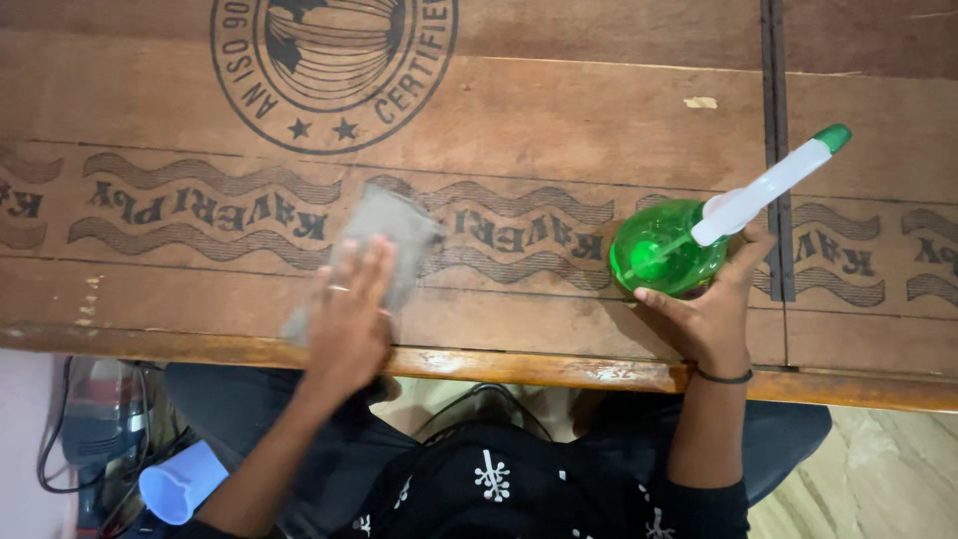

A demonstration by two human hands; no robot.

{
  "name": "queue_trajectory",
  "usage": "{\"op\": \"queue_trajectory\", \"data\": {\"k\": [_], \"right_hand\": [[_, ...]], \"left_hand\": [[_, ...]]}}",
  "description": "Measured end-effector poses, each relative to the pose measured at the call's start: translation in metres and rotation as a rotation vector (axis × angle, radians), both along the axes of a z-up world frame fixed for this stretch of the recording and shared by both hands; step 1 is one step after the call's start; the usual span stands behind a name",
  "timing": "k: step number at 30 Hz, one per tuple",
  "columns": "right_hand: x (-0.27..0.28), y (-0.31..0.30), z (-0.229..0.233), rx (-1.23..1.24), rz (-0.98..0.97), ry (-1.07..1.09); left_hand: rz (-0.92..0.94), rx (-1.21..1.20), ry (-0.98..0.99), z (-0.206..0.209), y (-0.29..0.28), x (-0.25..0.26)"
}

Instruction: The person sprays a green cleaning solution onto a wooden table and wipes the surface with a gray cloth. They repeatedly spray and wipe different sections of the table, folding the cloth occasionally to use a clean side.

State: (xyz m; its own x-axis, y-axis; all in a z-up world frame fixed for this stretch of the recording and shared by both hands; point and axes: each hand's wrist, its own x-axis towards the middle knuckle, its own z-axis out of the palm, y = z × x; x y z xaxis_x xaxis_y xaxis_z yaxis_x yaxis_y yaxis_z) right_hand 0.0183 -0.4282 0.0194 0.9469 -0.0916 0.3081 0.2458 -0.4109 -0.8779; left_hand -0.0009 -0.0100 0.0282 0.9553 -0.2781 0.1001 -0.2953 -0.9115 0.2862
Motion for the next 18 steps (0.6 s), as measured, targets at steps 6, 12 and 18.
{"op": "queue_trajectory", "data": {"k": [6, 12, 18], "right_hand": [[0.0, 0.001, 0.001, -0.015, -0.014, 0.014], [0.001, -0.002, -0.003, -0.005, 0.009, -0.001], [0.003, -0.004, 0.009, -0.1, -0.056, -0.037]], "left_hand": [[0.176, -0.022, 0.034, -0.013, 0.035, 0.062], [-0.046, 0.181, 0.027, -0.037, -0.039, 0.125], [-0.322, 0.055, 0.024, -0.026, -0.13, 0.104]]}}
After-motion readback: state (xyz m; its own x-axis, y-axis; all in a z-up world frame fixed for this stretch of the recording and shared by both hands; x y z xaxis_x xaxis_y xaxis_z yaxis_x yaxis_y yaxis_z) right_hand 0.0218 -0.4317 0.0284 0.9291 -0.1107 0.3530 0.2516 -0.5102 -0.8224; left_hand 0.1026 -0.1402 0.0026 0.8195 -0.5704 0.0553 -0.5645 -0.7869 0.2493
